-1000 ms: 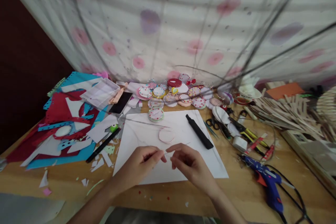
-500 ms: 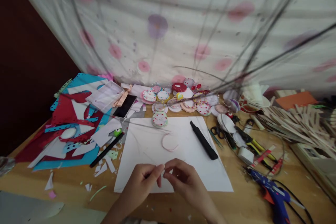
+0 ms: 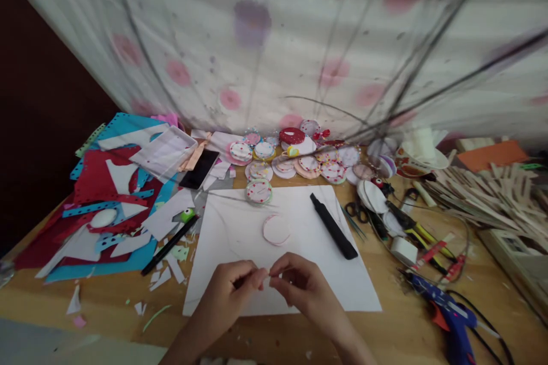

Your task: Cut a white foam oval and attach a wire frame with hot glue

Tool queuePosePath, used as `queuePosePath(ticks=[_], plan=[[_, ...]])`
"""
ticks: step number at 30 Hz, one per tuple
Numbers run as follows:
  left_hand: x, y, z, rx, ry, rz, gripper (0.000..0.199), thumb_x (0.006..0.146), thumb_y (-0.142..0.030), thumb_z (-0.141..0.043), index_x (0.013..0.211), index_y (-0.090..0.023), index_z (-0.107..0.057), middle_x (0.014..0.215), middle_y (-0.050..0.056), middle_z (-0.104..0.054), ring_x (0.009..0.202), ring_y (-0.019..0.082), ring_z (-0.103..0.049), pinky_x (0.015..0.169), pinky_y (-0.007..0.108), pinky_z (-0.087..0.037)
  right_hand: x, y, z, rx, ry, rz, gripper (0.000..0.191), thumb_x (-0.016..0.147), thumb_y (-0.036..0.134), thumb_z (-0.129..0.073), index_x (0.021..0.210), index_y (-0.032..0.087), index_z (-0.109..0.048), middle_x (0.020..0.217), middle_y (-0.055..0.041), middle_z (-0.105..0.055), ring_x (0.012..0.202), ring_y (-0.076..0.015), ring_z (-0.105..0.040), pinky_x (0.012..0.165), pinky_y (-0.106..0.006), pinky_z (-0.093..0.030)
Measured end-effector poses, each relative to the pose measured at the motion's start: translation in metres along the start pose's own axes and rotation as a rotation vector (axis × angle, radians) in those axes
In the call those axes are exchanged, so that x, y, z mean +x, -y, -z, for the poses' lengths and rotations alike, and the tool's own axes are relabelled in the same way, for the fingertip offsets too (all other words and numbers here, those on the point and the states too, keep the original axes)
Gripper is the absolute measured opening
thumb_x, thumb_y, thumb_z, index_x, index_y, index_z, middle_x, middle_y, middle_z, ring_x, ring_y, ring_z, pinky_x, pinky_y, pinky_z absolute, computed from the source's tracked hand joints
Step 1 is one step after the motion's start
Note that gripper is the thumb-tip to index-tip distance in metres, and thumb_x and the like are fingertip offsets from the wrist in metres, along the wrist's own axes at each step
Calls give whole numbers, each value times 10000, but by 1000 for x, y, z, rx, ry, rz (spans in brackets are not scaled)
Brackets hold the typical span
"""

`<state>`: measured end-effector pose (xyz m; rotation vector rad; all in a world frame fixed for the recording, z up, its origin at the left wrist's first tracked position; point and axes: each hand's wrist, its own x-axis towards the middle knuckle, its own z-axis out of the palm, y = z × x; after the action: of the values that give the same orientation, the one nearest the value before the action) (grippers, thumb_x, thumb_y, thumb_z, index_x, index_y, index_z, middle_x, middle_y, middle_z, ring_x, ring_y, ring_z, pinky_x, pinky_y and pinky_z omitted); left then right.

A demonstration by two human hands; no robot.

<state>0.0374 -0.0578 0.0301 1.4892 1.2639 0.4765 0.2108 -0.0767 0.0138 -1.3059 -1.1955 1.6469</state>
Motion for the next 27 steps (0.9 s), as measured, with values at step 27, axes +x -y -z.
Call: queuePosePath(ticks=[27], plan=[[3, -1, 6, -168, 52, 47, 265, 808, -385, -513, 661, -165, -511, 600, -41, -410, 588, 110, -394, 558, 223, -318, 1, 0, -4, -31, -7, -30, 158, 775, 325, -642, 815, 176, -609, 549, 62, -430, 496, -79, -373, 469, -212, -275]])
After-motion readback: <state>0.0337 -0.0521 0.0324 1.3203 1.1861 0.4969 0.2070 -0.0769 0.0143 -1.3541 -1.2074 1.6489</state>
